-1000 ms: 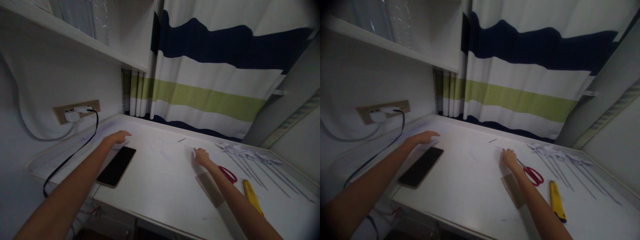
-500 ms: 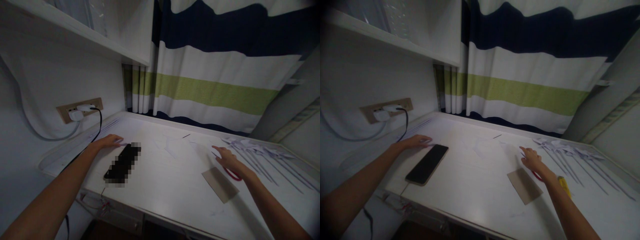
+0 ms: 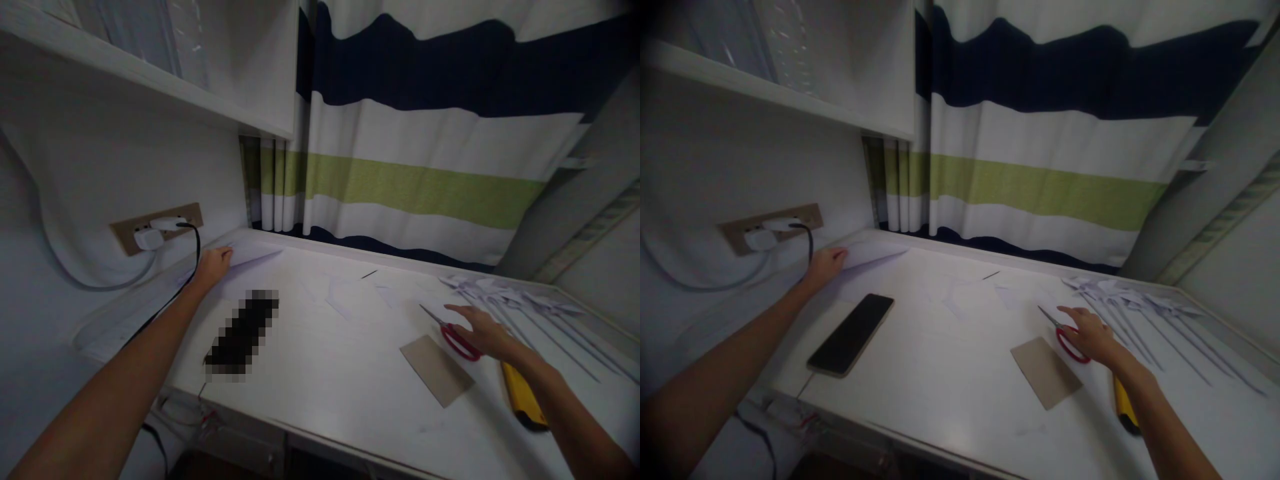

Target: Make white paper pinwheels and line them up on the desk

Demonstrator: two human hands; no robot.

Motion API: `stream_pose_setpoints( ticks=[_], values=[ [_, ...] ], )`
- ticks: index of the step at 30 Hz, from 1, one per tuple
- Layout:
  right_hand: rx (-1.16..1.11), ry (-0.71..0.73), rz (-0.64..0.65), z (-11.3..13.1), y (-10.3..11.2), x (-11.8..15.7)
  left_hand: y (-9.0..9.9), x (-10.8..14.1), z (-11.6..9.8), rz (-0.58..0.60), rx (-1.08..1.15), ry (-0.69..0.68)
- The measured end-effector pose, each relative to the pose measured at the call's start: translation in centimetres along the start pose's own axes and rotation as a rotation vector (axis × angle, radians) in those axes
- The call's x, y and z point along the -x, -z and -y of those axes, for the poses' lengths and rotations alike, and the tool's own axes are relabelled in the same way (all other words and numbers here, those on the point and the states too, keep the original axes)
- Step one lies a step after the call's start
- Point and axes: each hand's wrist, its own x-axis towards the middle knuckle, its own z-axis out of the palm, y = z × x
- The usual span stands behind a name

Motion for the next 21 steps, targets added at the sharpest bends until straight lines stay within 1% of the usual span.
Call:
stream_pose_setpoints(
  ticks=[3, 5, 8, 10, 12, 14, 16, 18, 20, 21],
  values=[
    [-0.043, 0.042, 0.061, -0.9, 0.6, 0.4, 1.3, -0.6, -0.3, -0.145, 0.019, 0.079],
    [-0.061, 0.050, 0.074, -1.3, 1.2, 0.8, 2.3, -0.8, -0.8, -0.231, 0.038, 0.094],
    [-0.098, 0.061, 0.044, -1.2, 2.3, 1.7, 3.7, -0.9, -2.3, -0.336, 0.073, 0.060],
    [-0.162, 0.081, -0.001, -0.5, 3.0, 2.5, 4.5, -0.8, -3.9, -0.388, 0.098, 0.014],
    [-0.264, 0.103, -0.019, 0.6, 3.7, 3.3, 5.0, -0.5, -5.9, -0.414, 0.123, -0.060],
    [-0.391, 0.105, -0.013, 2.0, 4.0, 4.1, 5.3, 0.4, -8.3, -0.409, 0.148, -0.163],
    [-0.544, 0.100, 0.020, 3.5, 3.9, 4.8, 5.2, 2.0, -11.1, -0.360, 0.170, -0.291],
    [-0.696, 0.061, 0.070, 5.2, 3.6, 5.8, 4.7, 4.4, -14.1, -0.294, 0.188, -0.412],
    [-0.855, 0.049, 0.126, 7.1, 3.1, 7.1, 3.9, 7.4, -17.3, -0.220, 0.205, -0.517],
    [-0.943, 0.050, 0.164, 8.1, 2.9, 7.8, 3.5, 9.1, -18.9, -0.164, 0.213, -0.575]
  ],
)
